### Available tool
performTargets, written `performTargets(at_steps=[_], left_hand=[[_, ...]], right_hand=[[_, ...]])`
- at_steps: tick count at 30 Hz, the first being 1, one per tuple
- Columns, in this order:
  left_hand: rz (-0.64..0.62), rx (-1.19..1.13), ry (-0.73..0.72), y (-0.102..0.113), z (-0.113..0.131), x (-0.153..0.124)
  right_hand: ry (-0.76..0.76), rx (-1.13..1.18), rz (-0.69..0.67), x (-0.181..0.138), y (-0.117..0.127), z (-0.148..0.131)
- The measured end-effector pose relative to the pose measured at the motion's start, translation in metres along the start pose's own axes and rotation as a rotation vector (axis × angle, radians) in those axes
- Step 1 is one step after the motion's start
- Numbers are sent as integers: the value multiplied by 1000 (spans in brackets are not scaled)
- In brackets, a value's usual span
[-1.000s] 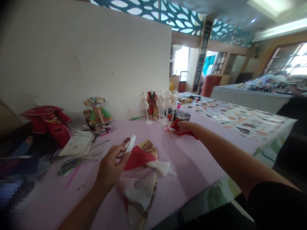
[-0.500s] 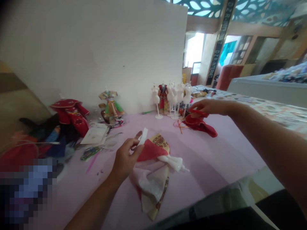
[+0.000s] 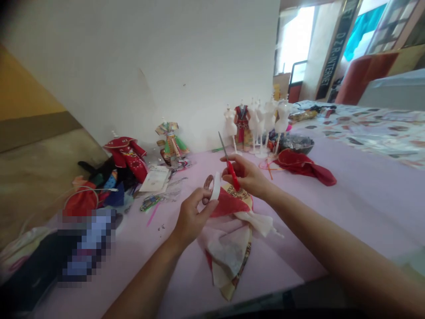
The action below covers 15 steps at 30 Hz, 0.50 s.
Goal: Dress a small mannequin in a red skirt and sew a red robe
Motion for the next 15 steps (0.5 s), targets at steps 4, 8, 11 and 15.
performTargets(at_steps=[4,8,11,15], left_hand=[[-9,4,15,-1,-2,0],[-5,-43,17,-3,-4,0],[-19,-45,1,-3,-4,-1],[-29,-45,6,-2,-3,-1]], right_hand=[[43,-18,-6,2,-3,-8],[56,-84,83,4,-1,-11],[18,-70,97,7,-1,-10],[20,-66,-19,7,-6,-15]])
Point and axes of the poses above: each hand's wrist, its own x-axis towards the middle knuckle, its own y-axis out of the back of the hand, z = x × y, the point moved 1 cm from there along x, towards the middle knuckle, and after that the axes turned 12 degrees about -z, right-handed, at the moved point
